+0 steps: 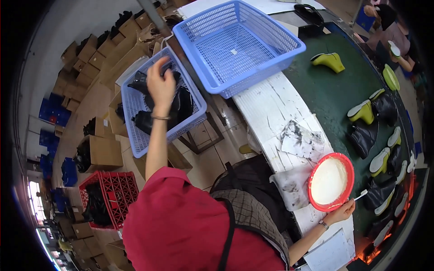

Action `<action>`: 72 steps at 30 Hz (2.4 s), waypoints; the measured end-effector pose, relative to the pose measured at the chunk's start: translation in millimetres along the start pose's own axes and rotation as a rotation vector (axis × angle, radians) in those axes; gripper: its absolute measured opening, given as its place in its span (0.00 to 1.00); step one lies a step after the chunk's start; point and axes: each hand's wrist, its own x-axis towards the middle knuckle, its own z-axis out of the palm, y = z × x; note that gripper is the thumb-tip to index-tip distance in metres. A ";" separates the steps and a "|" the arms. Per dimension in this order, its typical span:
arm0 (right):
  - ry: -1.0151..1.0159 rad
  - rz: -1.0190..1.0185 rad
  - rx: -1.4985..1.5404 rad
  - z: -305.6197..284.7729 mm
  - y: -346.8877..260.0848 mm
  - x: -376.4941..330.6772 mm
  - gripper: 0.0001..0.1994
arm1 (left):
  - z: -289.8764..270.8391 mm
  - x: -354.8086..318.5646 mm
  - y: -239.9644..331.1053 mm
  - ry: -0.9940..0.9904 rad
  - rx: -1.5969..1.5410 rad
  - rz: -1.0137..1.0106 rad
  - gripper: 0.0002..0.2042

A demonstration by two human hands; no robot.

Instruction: The recorder applies white glue to the edges of black shoe upper components using a small brush, then organizes them onto a production conveyor and into bins.

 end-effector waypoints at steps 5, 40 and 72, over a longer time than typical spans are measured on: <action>-0.028 0.019 0.007 2.7 -0.7 -5.1 0.17 | -51.8 -75.0 -190.2 -1.315 0.365 -0.510 0.56; -0.256 -0.326 -0.521 -19.5 -133.5 -52.8 0.06 | -16.5 0.3 229.7 -0.803 -0.301 0.569 0.19; -0.482 -0.699 -0.278 19.8 -199.6 -48.9 0.07 | 69.5 -57.1 328.8 -2.066 -0.910 0.120 0.10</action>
